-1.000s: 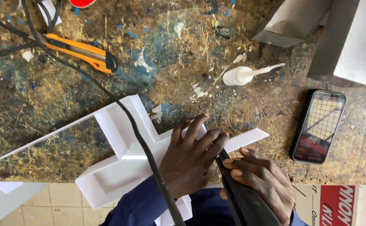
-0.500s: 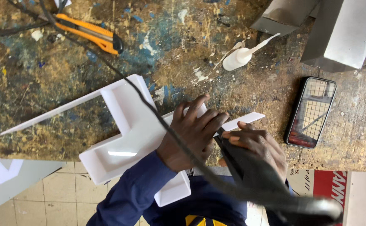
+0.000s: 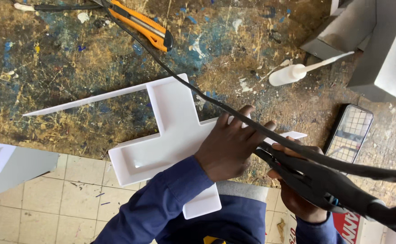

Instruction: The person applies adhesive from a bottle to the edges of a cross-shaped plastic component, then uses a hot air tool and a utility knife to attach and trim white plastic strips along the sides.

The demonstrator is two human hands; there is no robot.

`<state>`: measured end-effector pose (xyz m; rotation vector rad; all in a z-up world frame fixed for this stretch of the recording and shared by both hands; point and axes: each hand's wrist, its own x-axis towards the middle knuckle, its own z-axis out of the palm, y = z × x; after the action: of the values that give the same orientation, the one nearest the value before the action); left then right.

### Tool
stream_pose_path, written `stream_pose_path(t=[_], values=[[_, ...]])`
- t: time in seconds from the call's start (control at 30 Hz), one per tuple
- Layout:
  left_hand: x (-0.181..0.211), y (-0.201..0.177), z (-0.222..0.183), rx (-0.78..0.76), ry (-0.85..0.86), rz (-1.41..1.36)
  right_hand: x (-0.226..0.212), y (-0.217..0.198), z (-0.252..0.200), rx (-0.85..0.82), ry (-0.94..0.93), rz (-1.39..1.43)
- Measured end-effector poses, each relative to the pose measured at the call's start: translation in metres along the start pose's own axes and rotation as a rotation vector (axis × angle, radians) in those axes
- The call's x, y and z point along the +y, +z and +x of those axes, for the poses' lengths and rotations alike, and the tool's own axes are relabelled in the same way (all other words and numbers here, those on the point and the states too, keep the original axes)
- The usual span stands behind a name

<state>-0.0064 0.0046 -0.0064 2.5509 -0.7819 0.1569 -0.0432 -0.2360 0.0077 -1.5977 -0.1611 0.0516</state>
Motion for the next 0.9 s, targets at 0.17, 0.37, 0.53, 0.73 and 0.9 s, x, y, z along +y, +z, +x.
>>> stream_pose_path(t=[0.17, 0.37, 0.53, 0.73, 0.9], values=[[0.001, -0.001, -0.001, 0.004, -0.003, 0.011, -0.004, -0.004, -0.009, 0.053, 0.134, 0.192], [0.001, -0.004, 0.001, 0.011, -0.012, -0.074, -0.017, -0.004, 0.005, -0.010, -0.088, -0.431], [0.001, -0.008, 0.006, -0.019, -0.048, -0.134, -0.024, 0.004, 0.014, -0.116, -0.326, -0.620], [0.001, -0.011, 0.007, -0.009, -0.046, -0.114, -0.019, -0.005, 0.020, -0.164, -0.431, -0.662], [-0.001, 0.016, -0.006, 0.080, -0.002, -0.035, 0.019, -0.013, -0.010, 0.079, 0.012, -0.245]])
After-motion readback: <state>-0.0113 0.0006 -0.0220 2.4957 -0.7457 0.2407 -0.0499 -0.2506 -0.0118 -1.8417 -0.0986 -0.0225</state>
